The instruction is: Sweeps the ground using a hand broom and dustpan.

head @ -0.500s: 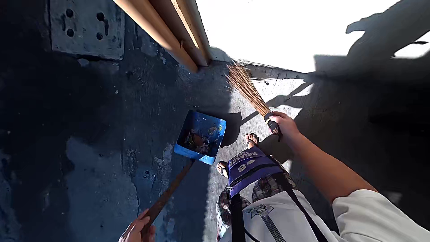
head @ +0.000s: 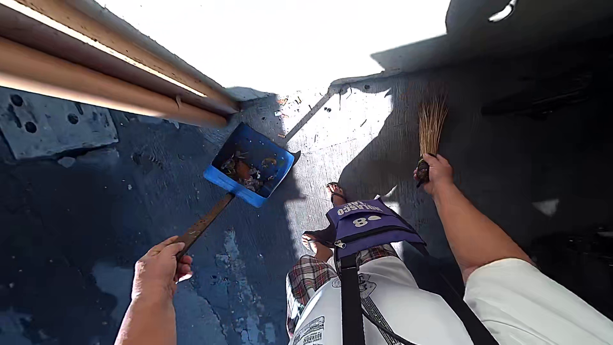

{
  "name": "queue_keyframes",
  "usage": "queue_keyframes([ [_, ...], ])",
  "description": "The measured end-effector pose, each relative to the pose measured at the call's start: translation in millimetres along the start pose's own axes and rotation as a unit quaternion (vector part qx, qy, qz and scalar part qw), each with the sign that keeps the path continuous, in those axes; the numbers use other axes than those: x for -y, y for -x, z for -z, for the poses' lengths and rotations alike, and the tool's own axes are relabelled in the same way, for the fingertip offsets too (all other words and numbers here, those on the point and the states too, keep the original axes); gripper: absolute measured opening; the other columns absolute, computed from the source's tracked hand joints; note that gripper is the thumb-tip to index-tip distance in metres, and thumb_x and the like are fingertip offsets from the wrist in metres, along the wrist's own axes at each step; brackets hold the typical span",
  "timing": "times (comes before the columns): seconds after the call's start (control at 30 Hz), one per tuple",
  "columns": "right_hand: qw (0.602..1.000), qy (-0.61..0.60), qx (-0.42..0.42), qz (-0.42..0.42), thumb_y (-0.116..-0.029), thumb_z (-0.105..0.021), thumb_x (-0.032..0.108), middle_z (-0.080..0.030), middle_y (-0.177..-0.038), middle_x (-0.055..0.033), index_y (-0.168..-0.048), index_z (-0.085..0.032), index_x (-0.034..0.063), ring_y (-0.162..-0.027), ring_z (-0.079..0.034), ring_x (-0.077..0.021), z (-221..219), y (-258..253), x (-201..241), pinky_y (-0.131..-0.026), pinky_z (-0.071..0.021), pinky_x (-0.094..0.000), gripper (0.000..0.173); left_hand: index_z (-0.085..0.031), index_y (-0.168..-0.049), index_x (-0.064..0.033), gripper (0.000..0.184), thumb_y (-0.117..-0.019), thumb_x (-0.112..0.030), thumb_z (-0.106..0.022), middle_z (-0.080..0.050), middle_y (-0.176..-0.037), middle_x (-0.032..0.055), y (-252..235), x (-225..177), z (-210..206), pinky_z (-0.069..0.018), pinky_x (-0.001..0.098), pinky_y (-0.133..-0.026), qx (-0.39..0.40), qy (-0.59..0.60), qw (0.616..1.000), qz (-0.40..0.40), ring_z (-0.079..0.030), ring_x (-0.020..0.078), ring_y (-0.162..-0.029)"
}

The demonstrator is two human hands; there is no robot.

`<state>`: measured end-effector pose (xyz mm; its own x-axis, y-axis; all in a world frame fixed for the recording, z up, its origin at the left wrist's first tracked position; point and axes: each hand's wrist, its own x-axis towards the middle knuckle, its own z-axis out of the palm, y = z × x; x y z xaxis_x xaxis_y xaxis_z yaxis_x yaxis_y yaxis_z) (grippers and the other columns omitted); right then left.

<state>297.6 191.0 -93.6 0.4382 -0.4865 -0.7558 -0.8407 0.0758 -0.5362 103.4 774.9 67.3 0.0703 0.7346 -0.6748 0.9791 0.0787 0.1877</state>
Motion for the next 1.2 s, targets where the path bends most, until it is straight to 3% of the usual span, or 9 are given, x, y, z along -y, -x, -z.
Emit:
queue_keyframes([
  [0.1,0.989,0.136,0.046,0.039,-0.0968,-0.068,0.019,-0.06,-0.13,-0.0234,-0.155,-0.04,0.0101,-0.095,-0.068,-0.0337,-55,-37,-19,-0.078,-0.0593,-0.0527,0.065,-0.051,-0.14,-0.0138,0.036,-0.1062,-0.025,-0.048,-0.065,-0.085,0.0106,5,-26,-26,-0.0549,0.033,-0.05,0.058,0.073,0.995,0.033,-0.064,0.0188,-0.058],
  [0.2,0.912,0.348,0.19,0.107,-0.0902,-0.073,0.018,-0.062,-0.135,-0.0258,-0.158,-0.037,0.0076,-0.12,-0.064,-0.0402,-93,-4,-49,-0.101,-0.05,-0.0614,0.078,-0.047,-0.126,-0.0071,0.036,-0.1082,-0.036,-0.036,-0.069,-0.098,0.0182,3,-34,-23,-0.0622,0.0443,-0.061,0.123,0.27,0.951,0.084,-0.073,0.0308,-0.076],
  [0.33,0.837,0.432,0.304,0.14,-0.0932,-0.069,0.022,-0.07,-0.115,-0.0215,-0.156,-0.044,0.0196,-0.092,-0.07,-0.0362,-84,70,-54,-0.083,-0.0556,-0.0599,0.068,-0.04,-0.137,-0.0004,0.043,-0.1056,-0.03,-0.039,-0.06,-0.128,0.0306,-18,-30,-19,-0.064,0.0475,-0.08,0.143,0.468,0.865,0.108,-0.071,0.0403,-0.105],
  [0.53,0.93,0.278,0.234,0.062,-0.0956,-0.069,0.021,-0.067,-0.117,-0.0179,-0.156,-0.041,0.0162,-0.081,-0.069,-0.0234,29,107,-44,-0.069,-0.0602,-0.0424,0.067,-0.043,-0.129,-0.0016,0.032,-0.1018,-0.018,-0.046,-0.062,-0.116,0.0257,-8,-49,-30,-0.0644,0.0428,-0.074,0.065,0.514,0.843,0.144,-0.072,0.0332,-0.095],
  [0.67,0.971,0.205,0.12,-0.04,-0.1014,-0.063,0.015,-0.062,-0.112,-0.0205,-0.163,-0.02,0.0184,-0.07,-0.066,-0.0252,18,77,-51,-0.059,-0.0588,-0.0413,0.075,-0.048,-0.121,-0.0027,0.027,-0.1036,-0.023,-0.044,-0.065,-0.103,0.0208,4,-57,-41,-0.0638,0.0404,-0.069,0.1,0.471,0.864,0.15,-0.072,0.0285,-0.083],
  [0.8,0.946,0.268,0.179,-0.019,-0.0963,-0.066,0.012,-0.061,-0.126,-0.0284,-0.162,-0.02,0.0079,-0.098,-0.068,-0.0351,-47,64,-84,-0.085,-0.0571,-0.0518,0.08,-0.05,-0.116,-0.0015,0.025,-0.1032,-0.023,-0.046,-0.067,-0.1,0.0206,-3,-53,-50,-0.0646,0.038,-0.067,0.161,0.491,0.842,0.155,-0.074,0.0269,-0.081],
  [0.9,0.906,0.276,0.32,0.016,-0.1011,-0.063,0.016,-0.056,-0.145,-0.0216,-0.161,-0.028,0.0073,-0.129,-0.06,-0.0254,-59,91,-101,-0.11,-0.0482,-0.0425,0.07,-0.051,-0.105,-0.0037,0.016,-0.1001,-0.018,-0.045,-0.064,-0.084,0.0116,-15,-48,-48,-0.0546,0.0193,-0.049,0.147,0.546,0.808,0.167,-0.066,0.0121,-0.06],
  [1.07,0.944,0.186,0.272,0.012,-0.0941,-0.068,0.013,-0.072,-0.096,-0.0115,-0.157,-0.037,0.0138,-0.066,-0.068,-0.0163,18,128,-45,-0.056,-0.0585,-0.0323,0.07,-0.051,-0.107,-0.0004,0.021,-0.1022,-0.019,-0.041,-0.061,-0.08,0.0115,-18,-35,-24,-0.0464,0.0163,-0.039,0.149,0.586,0.78,0.161,-0.058,0.0095,-0.049],
  [1.2,0.98,0.133,0.147,-0.003,-0.1024,-0.062,0.014,-0.064,-0.102,-0.0149,-0.16,-0.03,0.0138,-0.066,-0.066,-0.0204,10,98,-20,-0.057,-0.0591,-0.0356,0.066,-0.051,-0.103,-0.0019,0.018,-0.1013,-0.017,-0.042,-0.06,-0.078,0.0111,-11,-55,-24,-0.0463,0.0163,-0.039,0.145,0.58,0.786,0.161,-0.057,0.0093,-0.049],
])
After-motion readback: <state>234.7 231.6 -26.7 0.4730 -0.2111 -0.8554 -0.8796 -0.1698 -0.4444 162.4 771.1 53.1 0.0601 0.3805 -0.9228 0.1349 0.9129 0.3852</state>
